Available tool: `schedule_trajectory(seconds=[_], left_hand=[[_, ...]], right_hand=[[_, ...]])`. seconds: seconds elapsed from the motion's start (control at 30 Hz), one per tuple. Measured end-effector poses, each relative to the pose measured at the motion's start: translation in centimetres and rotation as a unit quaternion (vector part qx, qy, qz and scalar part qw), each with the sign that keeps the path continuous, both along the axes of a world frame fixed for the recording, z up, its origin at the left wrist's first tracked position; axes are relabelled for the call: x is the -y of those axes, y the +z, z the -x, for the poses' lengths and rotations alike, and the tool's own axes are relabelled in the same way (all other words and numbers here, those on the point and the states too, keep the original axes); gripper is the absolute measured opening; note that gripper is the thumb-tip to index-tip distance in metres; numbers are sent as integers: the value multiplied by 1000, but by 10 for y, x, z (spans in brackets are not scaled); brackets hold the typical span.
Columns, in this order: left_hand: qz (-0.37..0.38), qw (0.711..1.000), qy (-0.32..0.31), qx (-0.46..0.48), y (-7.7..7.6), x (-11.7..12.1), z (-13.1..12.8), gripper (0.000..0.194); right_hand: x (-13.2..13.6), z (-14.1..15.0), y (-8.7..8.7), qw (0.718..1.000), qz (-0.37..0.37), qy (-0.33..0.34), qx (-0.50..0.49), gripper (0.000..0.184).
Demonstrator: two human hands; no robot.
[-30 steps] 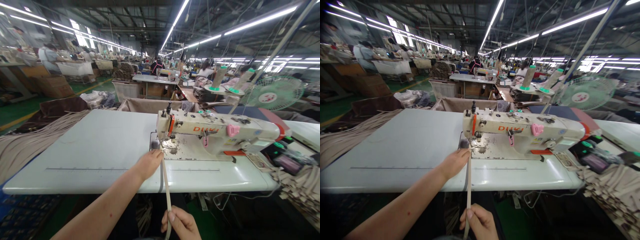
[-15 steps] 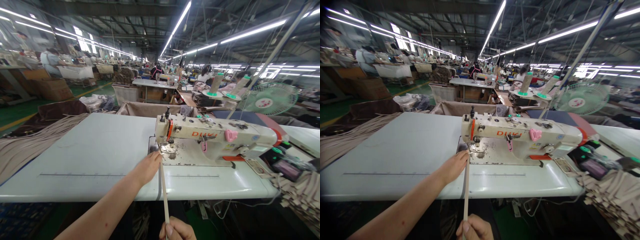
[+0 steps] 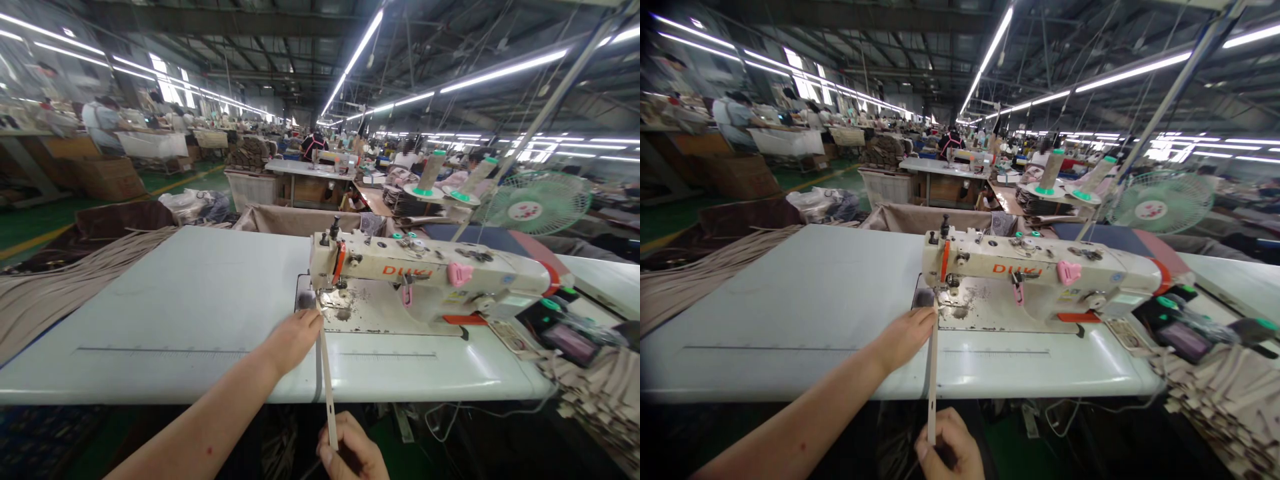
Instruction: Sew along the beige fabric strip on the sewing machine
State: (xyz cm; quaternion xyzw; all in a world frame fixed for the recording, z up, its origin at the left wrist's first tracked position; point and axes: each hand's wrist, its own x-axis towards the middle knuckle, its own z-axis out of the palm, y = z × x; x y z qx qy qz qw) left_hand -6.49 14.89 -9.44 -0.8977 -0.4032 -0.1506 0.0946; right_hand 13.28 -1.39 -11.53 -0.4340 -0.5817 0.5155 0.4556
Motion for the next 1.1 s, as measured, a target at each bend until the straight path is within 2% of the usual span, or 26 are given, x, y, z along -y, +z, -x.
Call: schedule_trajectory(seconds=[0.07,0.17,0.23,0.37,0.57,0.97,1.1], left_hand=[[2,1000,-4,-2,1,0,0,22],[0,1000,2,2,4,1,0,20],[-7,1000,0,-3,6,2,0,19],[-7,1000,-5,-26,9,3,0,19],[12,1000,4,-16,9,3,0,19],[22,1000,6,15,7,3,2,16],[21,1000,5,20,6,3,1,16]], right_hand=[[1,4,3,999,29,-28,-5,37],[2,9,11,993,103,-27,-52,39],[3,10,17,990,125,-21,-65,39],[5,8,27,988,138,-8,-70,39],[9,9,32,987,143,6,-72,41],[9,5,33,988,139,39,-58,42],[10,6,32,989,136,30,-51,44]])
